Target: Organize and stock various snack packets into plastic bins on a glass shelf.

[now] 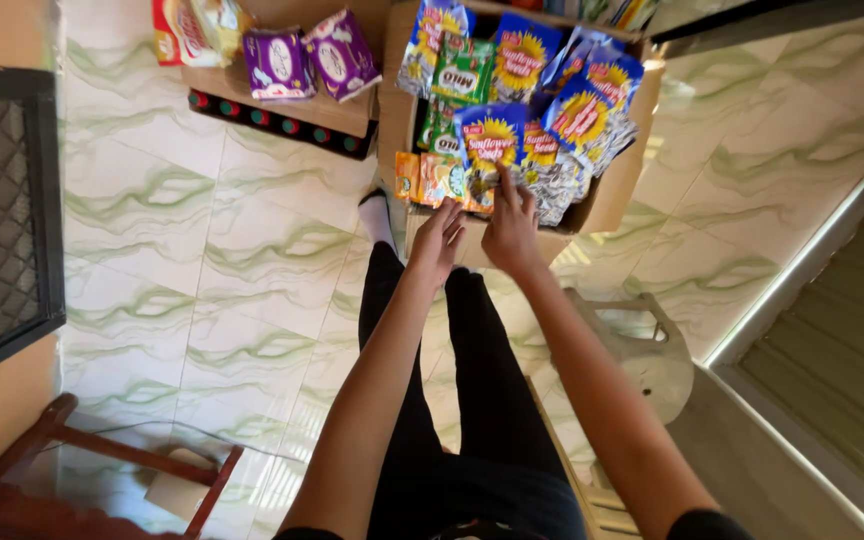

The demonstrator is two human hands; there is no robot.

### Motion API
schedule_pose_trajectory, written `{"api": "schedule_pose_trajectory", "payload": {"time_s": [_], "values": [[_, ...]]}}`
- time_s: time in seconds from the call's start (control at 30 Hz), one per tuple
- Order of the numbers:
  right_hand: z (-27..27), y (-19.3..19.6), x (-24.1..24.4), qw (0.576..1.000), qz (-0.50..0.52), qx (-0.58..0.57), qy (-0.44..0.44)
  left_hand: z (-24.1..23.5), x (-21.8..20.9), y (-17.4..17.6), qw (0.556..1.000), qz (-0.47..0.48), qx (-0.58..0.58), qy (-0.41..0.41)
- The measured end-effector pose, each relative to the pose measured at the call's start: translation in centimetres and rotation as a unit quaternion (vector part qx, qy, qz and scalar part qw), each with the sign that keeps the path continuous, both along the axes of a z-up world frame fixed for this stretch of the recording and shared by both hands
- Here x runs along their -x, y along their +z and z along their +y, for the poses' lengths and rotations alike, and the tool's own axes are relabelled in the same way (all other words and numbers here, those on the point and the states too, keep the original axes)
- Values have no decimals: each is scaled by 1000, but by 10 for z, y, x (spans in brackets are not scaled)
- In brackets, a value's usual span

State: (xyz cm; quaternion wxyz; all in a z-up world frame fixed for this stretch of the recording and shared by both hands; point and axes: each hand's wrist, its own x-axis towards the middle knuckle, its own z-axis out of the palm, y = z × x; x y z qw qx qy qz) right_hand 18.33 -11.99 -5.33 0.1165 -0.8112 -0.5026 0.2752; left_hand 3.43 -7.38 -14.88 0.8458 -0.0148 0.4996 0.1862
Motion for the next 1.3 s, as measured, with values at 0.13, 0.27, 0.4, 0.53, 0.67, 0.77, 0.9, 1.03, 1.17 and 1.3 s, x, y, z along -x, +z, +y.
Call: {"api": "schedule_pose_trajectory", "payload": {"time_s": [0.13,0.27,0.4,0.53,0.67,0.77,0.9,1.03,1.17,1.3], "values": [[17,103,10,991,-39,-122,25,49,-38,100,998,-44,-40,27],[30,198,10,986,-35,-161,22,81,-50,180,968,-76,-231,-55],[77,288,-4,964,-63,-254,-37,127,-71,233,916,0,-399,-43],[125,355,-21,923,107,-354,-105,178,-78,341,854,40,-510,-95],[186,400,-44,941,93,-298,-133,244,-88,397,790,-12,-607,-85],[233,430,-53,917,91,-380,-80,300,-89,425,716,45,-692,-82],[305,468,-64,922,-1,-380,-77,365,-95,470,828,-22,-550,-108],[366,459,-92,869,-184,-459,-27,420,-108,465,663,47,-746,-23],[419,395,-146,886,-210,-405,-86,460,-129,453,407,117,-906,-24],[450,352,-162,921,-115,-346,-137,502,-167,414,568,-112,-795,-181]]}}
